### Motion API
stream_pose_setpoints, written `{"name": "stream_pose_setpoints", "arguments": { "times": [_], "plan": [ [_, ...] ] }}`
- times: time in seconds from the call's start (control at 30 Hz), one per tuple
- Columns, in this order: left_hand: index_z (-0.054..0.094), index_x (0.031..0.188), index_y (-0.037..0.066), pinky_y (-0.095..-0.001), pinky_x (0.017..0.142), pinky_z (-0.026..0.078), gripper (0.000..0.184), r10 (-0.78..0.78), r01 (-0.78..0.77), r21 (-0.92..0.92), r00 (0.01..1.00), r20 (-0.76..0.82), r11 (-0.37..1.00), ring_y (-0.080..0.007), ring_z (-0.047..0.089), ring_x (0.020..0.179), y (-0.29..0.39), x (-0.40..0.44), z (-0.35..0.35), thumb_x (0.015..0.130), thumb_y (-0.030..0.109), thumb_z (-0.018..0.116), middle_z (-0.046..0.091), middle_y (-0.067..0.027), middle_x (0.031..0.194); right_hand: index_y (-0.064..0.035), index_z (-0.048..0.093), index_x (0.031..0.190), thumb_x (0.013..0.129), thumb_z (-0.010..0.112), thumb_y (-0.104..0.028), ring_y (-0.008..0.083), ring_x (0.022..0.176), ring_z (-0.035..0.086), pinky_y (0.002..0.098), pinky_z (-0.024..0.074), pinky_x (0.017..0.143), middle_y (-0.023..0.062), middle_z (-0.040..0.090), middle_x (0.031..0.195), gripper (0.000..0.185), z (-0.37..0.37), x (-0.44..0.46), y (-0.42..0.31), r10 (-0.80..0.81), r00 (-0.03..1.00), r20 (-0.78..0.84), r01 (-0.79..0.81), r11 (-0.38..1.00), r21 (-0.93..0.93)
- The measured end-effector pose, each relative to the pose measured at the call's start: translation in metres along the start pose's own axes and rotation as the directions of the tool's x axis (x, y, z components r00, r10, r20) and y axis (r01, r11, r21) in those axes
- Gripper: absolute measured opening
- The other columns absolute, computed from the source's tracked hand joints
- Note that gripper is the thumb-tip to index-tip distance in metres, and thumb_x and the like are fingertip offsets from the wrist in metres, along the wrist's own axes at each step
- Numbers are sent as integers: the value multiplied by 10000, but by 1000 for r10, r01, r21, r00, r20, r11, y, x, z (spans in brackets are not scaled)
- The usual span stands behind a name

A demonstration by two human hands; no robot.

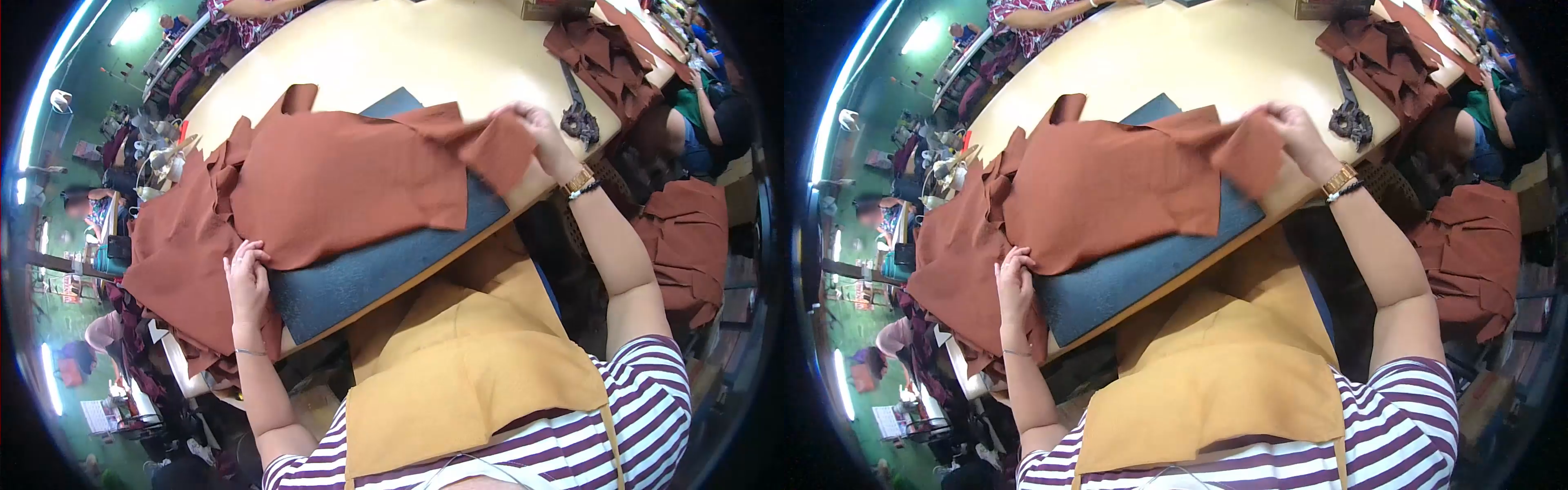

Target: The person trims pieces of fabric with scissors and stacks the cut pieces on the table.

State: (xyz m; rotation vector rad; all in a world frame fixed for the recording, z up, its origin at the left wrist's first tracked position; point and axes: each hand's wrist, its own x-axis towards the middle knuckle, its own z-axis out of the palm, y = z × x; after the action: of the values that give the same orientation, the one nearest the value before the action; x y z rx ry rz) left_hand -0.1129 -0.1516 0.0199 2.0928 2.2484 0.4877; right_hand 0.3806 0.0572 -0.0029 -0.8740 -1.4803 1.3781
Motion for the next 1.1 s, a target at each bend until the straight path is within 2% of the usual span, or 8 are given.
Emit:
{"name": "stream_pose_setpoints", "arguments": {
  "times": [0.23, 0.3, 0.5, 0.6, 0.73, 0.8, 0.93, 1.1],
  "plan": [
    [587, 1091, 124, -620, 1074, 178, 206, -3, 4, 8, 993, -122, 1000, -321, 388, 1315, 91, 26, 11, 914, 198, 515, 513, -107, 1309, -41, 528, 1237, 977, 496, -201, 106, 1144, 492, 276, 412, 968, 63, 554, 1221, 307, -26, 14, 26, -23, 820, -572, 67, 996, 56],
    [477, 1301, 155, -645, 1071, 145, 421, -39, 39, -6, 998, 39, 999, -349, 251, 1388, 134, 33, 32, 924, 340, 515, 353, -156, 1448, -43, 551, 1199, 966, 506, -237, 186, 1183, 488, 289, 382, 1005, 118, 556, 1224, 306, -35, 14, 41, -248, 833, -495, 76, 937, -342],
    [291, 1472, 212, -689, 1059, 92, 831, 133, -170, 114, 953, 272, 979, -365, 109, 1435, 168, 62, 74, 800, 594, 598, 152, -172, 1551, -151, 643, 1125, 883, 555, -488, 281, 1318, 399, 707, 212, 1015, 85, 546, 1311, 424, -36, -22, 26, -241, 958, -157, -136, 100, -986],
    [347, 1451, 204, -652, 1089, 74, 880, 378, -420, 87, 875, 301, 903, -360, 142, 1429, 117, 103, 63, 738, 642, 619, 190, -166, 1543, -167, 647, 1118, 876, 570, -464, 260, 1321, 395, 687, 229, 1026, 50, 553, 1306, 392, -48, -30, 14, -209, 951, -227, -239, -32, -970],
    [346, 1453, 253, -626, 1087, 111, 829, 322, -474, 464, 872, 369, 748, -333, 133, 1434, 9, 146, 6, 757, 627, 596, 140, -148, 1559, -160, 615, 1151, 908, 547, -376, 284, 1104, 575, 544, 373, 987, 78, 610, 1207, 333, -106, -23, 6, -583, 725, -366, -178, 355, -918],
    [329, 1461, 265, -618, 1100, 103, 735, 347, -433, 528, 901, 259, 730, -353, 108, 1437, -28, 150, -4, 836, 594, 532, 114, -138, 1566, -143, 607, 1162, 915, 537, -373, 285, 1058, 595, 444, 428, 949, 91, 638, 1148, 344, -113, -28, -3, -660, 674, -333, -207, 263, -942],
    [263, 1485, 250, -664, 1074, 112, 633, 110, -100, 254, 993, -28, 962, -354, 103, 1439, 15, 135, 27, 939, 519, 432, 125, -134, 1566, -147, 617, 1126, 898, 557, -378, 301, 982, 621, 431, 493, 835, 111, 648, 1043, 330, -106, -44, 2, -393, 812, -431, -412, 137, -901],
    [220, 1495, 240, -688, 1056, 128, 759, -95, 51, 214, 975, 201, 976, -357, 95, 1439, 88, 84, 68, 881, 591, 493, 128, -149, 1562, -114, 619, 1061, 864, 599, -377, 332, 941, 626, 450, 515, 793, 140, 640, 978, 330, -128, -45, 24, -264, 827, -496, -466, 173, -868]
  ]
}}
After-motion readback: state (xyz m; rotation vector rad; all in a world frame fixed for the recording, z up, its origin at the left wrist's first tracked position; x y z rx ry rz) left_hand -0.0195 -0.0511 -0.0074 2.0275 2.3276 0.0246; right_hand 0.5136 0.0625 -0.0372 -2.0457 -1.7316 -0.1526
